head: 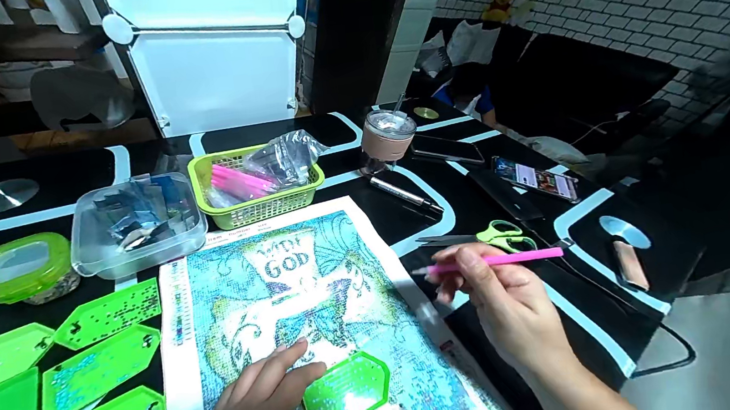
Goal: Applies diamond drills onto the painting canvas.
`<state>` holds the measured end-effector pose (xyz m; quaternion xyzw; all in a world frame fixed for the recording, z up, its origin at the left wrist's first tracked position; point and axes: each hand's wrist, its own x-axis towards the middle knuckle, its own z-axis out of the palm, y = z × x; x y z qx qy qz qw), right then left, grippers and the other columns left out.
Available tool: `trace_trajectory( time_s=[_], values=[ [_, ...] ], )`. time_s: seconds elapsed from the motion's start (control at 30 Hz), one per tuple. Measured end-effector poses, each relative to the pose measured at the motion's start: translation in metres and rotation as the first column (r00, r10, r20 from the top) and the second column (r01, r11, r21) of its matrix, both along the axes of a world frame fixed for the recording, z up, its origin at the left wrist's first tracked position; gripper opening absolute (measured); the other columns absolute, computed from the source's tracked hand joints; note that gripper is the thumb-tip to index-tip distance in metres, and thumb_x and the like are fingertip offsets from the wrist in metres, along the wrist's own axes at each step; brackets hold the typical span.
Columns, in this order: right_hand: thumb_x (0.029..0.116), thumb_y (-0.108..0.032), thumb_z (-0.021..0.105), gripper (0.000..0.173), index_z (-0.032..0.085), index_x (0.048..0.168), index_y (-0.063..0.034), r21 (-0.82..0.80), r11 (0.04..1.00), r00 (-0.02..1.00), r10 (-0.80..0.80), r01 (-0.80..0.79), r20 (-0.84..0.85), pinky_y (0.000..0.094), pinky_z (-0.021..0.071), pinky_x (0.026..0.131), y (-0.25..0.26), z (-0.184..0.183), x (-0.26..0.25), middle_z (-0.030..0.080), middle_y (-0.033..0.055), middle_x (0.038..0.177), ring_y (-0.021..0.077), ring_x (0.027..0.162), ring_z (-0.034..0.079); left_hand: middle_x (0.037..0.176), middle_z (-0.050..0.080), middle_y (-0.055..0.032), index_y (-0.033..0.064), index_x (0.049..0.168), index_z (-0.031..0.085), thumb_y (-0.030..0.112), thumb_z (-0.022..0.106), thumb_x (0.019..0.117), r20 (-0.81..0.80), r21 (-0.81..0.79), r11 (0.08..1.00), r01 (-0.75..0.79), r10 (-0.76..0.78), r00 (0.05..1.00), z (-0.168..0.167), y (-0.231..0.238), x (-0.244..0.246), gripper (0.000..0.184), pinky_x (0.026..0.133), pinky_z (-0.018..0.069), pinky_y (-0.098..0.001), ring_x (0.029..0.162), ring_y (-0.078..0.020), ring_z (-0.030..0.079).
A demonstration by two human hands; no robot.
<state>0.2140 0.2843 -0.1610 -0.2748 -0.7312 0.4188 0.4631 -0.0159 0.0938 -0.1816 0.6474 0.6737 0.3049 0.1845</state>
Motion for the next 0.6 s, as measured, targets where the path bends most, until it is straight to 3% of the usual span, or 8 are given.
trace_trajectory(
  time_s=[0.1,0.17,0.33,0.47,0.6],
  values=[
    [0.1050,-0.019,0.055,0.020,0.073,0.100,-0.0116,-0.207,0.977,0.999,-0.052,0.053,0.010,0.0244,0.0605,0.069,0.010,-0.013,0.018,0.074,-0.0004,0.087,0.0091,0.073,0.070,0.145,0.061,-0.0131,0.0129,0.124,0.074,0.048,0.075,0.0890,0.003,-0.031,0.999,0.014,-0.014,1.000,0.003,0.002,0.000,0.050,0.095,0.0498,-0.0566,0.126,-0.0386,0.060],
    [0.1051,-0.017,0.055,0.018,0.069,0.098,-0.0104,-0.238,0.971,0.999,-0.004,0.016,0.048,0.0228,0.0591,0.065,0.004,-0.023,0.022,0.072,-0.0026,0.083,0.0059,0.069,0.068,0.145,0.061,-0.0140,0.0115,0.125,0.073,0.048,0.075,0.0892,0.005,-0.058,0.998,0.018,-0.018,1.000,0.005,0.002,-0.001,0.051,0.097,0.0494,-0.0572,0.126,-0.0398,0.060],
    [0.1096,-0.024,0.048,0.027,0.065,0.094,-0.0096,-0.016,0.999,0.991,0.050,-0.049,0.122,0.0139,0.0475,0.055,-0.005,-0.040,0.021,0.063,-0.0077,0.074,-0.0032,0.061,0.056,0.144,0.061,-0.0179,0.0106,0.126,0.072,0.042,0.076,0.0896,0.005,-0.057,0.998,0.041,-0.040,0.999,0.004,0.002,-0.002,0.048,0.099,0.0489,-0.0575,0.127,-0.0424,0.059],
    [0.1098,-0.026,0.048,0.029,0.065,0.095,-0.0080,0.047,0.997,0.988,0.052,-0.060,0.148,0.0127,0.0472,0.055,-0.005,-0.043,0.021,0.063,-0.0058,0.076,-0.0038,0.062,0.056,0.143,0.061,-0.0188,0.0094,0.128,0.071,0.043,0.076,0.0909,0.002,-0.014,0.999,0.044,-0.043,0.999,0.001,0.000,-0.003,0.050,0.106,0.0458,-0.0548,0.132,-0.0407,0.057],
    [0.1095,-0.026,0.049,0.029,0.066,0.094,-0.0084,0.046,0.997,0.984,0.053,-0.061,0.170,0.0121,0.0469,0.055,-0.006,-0.043,0.021,0.063,-0.0064,0.075,-0.0043,0.062,0.056,0.143,0.061,-0.0191,0.0087,0.127,0.071,0.044,0.075,0.0910,0.001,-0.029,0.999,0.041,-0.041,0.999,0.004,-0.001,-0.003,0.051,0.105,0.0462,-0.0543,0.131,-0.0411,0.057]
  ],
)
